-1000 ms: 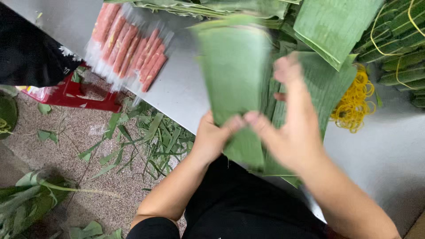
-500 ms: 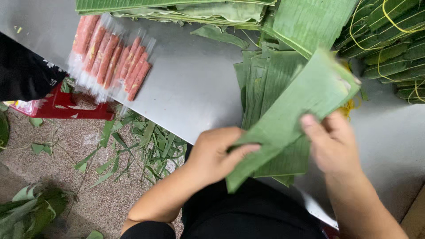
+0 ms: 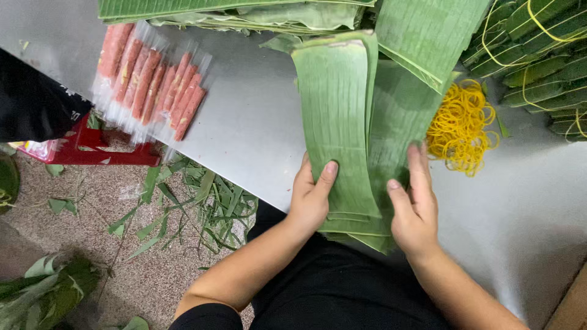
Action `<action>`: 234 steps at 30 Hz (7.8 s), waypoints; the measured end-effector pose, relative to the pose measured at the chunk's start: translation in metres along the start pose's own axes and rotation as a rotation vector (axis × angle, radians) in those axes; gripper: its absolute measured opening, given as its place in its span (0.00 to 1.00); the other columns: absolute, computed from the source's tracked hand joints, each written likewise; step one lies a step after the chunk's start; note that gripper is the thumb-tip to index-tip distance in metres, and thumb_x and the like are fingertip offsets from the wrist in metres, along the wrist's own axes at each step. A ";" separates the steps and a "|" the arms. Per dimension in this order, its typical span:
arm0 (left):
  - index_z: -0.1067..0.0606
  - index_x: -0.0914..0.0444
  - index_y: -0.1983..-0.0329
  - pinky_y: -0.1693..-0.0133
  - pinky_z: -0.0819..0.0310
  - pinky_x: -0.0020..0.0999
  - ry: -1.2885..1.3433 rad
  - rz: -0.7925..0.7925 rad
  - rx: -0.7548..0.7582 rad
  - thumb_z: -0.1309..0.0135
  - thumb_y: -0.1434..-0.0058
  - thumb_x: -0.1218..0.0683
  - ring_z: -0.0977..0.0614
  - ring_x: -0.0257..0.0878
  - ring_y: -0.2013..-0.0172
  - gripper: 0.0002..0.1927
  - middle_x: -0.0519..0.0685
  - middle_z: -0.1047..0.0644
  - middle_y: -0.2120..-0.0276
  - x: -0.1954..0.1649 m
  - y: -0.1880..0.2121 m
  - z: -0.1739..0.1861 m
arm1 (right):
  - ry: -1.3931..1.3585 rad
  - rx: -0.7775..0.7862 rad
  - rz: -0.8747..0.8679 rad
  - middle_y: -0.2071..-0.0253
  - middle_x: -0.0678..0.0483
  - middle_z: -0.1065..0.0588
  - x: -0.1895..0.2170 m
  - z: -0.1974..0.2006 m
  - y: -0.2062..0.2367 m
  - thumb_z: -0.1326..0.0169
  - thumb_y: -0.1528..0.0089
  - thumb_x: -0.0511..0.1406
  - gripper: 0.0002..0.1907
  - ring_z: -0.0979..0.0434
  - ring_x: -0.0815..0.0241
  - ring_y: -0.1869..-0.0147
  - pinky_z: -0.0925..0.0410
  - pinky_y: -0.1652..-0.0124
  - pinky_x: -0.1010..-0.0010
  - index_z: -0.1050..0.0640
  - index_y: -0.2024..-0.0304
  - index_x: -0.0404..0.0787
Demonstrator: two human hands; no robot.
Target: The person wraps meat rolls in banana leaves. They fold a banana leaf sheet around a plastic-wrapped meat roll, roll it into a tight cylinder, secure it with yellow rubber bands, and set the finished roll aside with others, repeating the process for several rolls.
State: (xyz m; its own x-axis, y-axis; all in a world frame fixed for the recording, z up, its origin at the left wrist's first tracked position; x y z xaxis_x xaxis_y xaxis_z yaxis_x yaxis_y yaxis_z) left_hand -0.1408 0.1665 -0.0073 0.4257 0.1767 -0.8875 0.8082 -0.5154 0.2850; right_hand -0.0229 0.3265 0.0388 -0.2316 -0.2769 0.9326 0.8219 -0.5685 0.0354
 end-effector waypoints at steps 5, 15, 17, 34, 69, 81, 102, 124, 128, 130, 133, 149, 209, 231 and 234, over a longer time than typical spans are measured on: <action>0.31 0.68 0.35 0.37 0.33 0.36 -0.172 -0.150 -0.017 0.52 0.24 0.52 0.27 0.40 0.40 0.20 0.51 0.28 0.40 -0.035 0.013 0.005 | 0.036 0.103 0.056 0.20 0.36 0.51 0.024 -0.020 -0.010 0.52 0.33 0.29 0.33 0.55 0.45 0.15 0.56 0.24 0.60 0.43 0.26 0.29; 0.19 0.63 0.51 0.50 0.22 0.40 -0.382 0.384 0.300 0.38 0.39 0.51 0.16 0.47 0.54 0.16 0.56 0.16 0.57 -0.086 0.039 -0.020 | 0.676 0.006 0.995 0.30 0.37 0.41 0.119 0.003 -0.010 0.39 0.36 0.37 0.22 0.47 0.34 0.27 0.50 0.31 0.45 0.22 0.39 0.44; 0.20 0.63 0.54 0.51 0.21 0.38 -0.355 0.167 0.469 0.34 0.44 0.52 0.15 0.46 0.54 0.17 0.55 0.17 0.57 -0.113 0.040 -0.045 | 0.497 0.136 0.868 0.39 0.43 0.29 0.118 0.004 -0.023 0.38 0.40 0.37 0.22 0.31 0.39 0.32 0.39 0.35 0.49 0.22 0.44 0.37; 0.37 0.61 0.55 0.66 0.24 0.29 -0.770 -0.341 0.204 0.29 0.45 0.57 0.20 0.36 0.69 0.27 0.47 0.25 0.67 -0.107 0.038 -0.046 | 0.522 0.227 0.625 0.64 0.51 0.23 0.155 0.006 -0.028 0.42 0.42 0.42 0.13 0.23 0.50 0.64 0.32 0.64 0.62 0.21 0.60 0.41; 0.21 0.61 0.56 0.62 0.26 0.47 -1.703 -0.377 -0.666 0.37 0.35 0.48 0.19 0.53 0.59 0.13 0.53 0.22 0.58 -0.171 -0.051 0.158 | 0.712 0.350 0.784 0.49 0.57 0.21 0.107 -0.053 -0.001 0.43 0.47 0.32 0.21 0.22 0.56 0.43 0.26 0.49 0.66 0.18 0.49 0.46; 0.26 0.65 0.44 0.61 0.16 0.35 -0.061 0.243 0.269 0.40 0.35 0.57 0.15 0.41 0.58 0.16 0.51 0.19 0.57 -0.071 0.006 0.013 | 0.188 0.451 0.556 0.46 0.47 0.22 0.094 -0.031 -0.014 0.45 0.36 0.42 0.23 0.23 0.49 0.42 0.31 0.45 0.61 0.26 0.44 0.34; 0.23 0.67 0.57 0.60 0.23 0.40 -1.208 -0.901 0.318 0.37 0.39 0.56 0.19 0.47 0.62 0.12 0.51 0.21 0.63 -0.127 0.048 -0.042 | 0.580 0.172 0.590 0.64 0.52 0.20 0.102 -0.017 0.002 0.32 0.44 0.37 0.13 0.20 0.53 0.60 0.27 0.62 0.65 0.20 0.61 0.37; 0.22 0.59 0.58 0.57 0.27 0.40 -1.128 -0.672 0.541 0.35 0.41 0.51 0.22 0.46 0.60 0.11 0.47 0.24 0.63 -0.109 -0.026 -0.048 | 0.664 0.282 0.565 0.55 0.55 0.21 0.089 -0.023 -0.043 0.35 0.42 0.38 0.14 0.22 0.53 0.52 0.27 0.55 0.63 0.18 0.54 0.44; 0.21 0.62 0.53 0.60 0.30 0.43 -1.318 -0.926 0.452 0.38 0.42 0.54 0.24 0.46 0.63 0.15 0.49 0.27 0.67 -0.119 -0.009 -0.056 | 0.799 0.239 0.770 0.48 0.53 0.19 0.103 -0.031 -0.033 0.39 0.42 0.32 0.15 0.20 0.53 0.46 0.27 0.51 0.64 0.18 0.51 0.40; 0.25 0.60 0.62 0.61 0.30 0.43 -1.285 -0.868 0.702 0.38 0.45 0.52 0.24 0.47 0.64 0.12 0.48 0.28 0.68 -0.106 0.020 -0.064 | 0.835 0.230 0.755 0.48 0.51 0.19 0.102 -0.033 -0.034 0.40 0.42 0.32 0.17 0.20 0.53 0.45 0.27 0.51 0.64 0.18 0.50 0.37; 0.25 0.60 0.62 0.59 0.28 0.42 -1.298 -0.781 0.827 0.38 0.50 0.51 0.23 0.48 0.60 0.14 0.50 0.27 0.65 -0.098 0.056 -0.068 | 0.785 0.252 0.693 0.48 0.51 0.20 0.100 -0.031 -0.038 0.39 0.41 0.32 0.17 0.20 0.53 0.46 0.27 0.51 0.64 0.19 0.49 0.36; 0.20 0.56 0.59 0.56 0.24 0.43 -1.349 -0.508 0.746 0.41 0.45 0.58 0.20 0.50 0.52 0.10 0.47 0.19 0.56 -0.093 0.038 -0.049 | 0.442 0.579 0.553 0.47 0.48 0.21 0.080 -0.024 -0.005 0.37 0.45 0.41 0.22 0.21 0.48 0.45 0.29 0.47 0.61 0.19 0.50 0.39; 0.29 0.62 0.34 0.43 0.30 0.45 -1.404 -0.662 0.348 0.38 0.40 0.53 0.26 0.53 0.43 0.30 0.54 0.27 0.44 -0.095 -0.095 -0.069 | 0.918 0.085 0.518 0.39 0.45 0.26 0.074 -0.033 -0.110 0.37 0.37 0.40 0.26 0.27 0.46 0.38 0.36 0.42 0.57 0.23 0.39 0.35; 0.21 0.63 0.50 0.56 0.22 0.30 -0.751 -0.189 0.163 0.30 0.48 0.56 0.18 0.35 0.60 0.22 0.49 0.20 0.61 -0.097 -0.016 -0.023 | 0.619 0.292 0.913 0.37 0.43 0.32 0.142 -0.032 -0.016 0.29 0.53 0.45 0.36 0.22 0.45 0.51 0.29 0.54 0.60 0.24 0.43 0.50; 0.26 0.62 0.41 0.56 0.21 0.28 -0.720 -0.096 0.246 0.33 0.46 0.58 0.17 0.34 0.60 0.28 0.49 0.18 0.58 -0.088 -0.009 -0.032 | 0.606 0.372 0.833 0.37 0.46 0.32 0.141 -0.040 -0.019 0.27 0.55 0.43 0.35 0.20 0.55 0.59 0.28 0.61 0.65 0.23 0.46 0.50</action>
State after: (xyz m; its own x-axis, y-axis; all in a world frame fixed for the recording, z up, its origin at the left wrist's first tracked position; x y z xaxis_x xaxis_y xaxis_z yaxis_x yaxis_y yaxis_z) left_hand -0.1727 0.1827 0.0795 -0.0803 -0.3167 -0.9451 0.6787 -0.7118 0.1808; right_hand -0.0923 0.2675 0.1557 0.3362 -0.8590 0.3860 0.9215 0.2155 -0.3230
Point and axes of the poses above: each hand's wrist, its own y-axis away from the middle knuckle, its own z-axis out of the back of the hand, x = y × z, the point moved 9 cm from there along -y, towards the middle knuckle
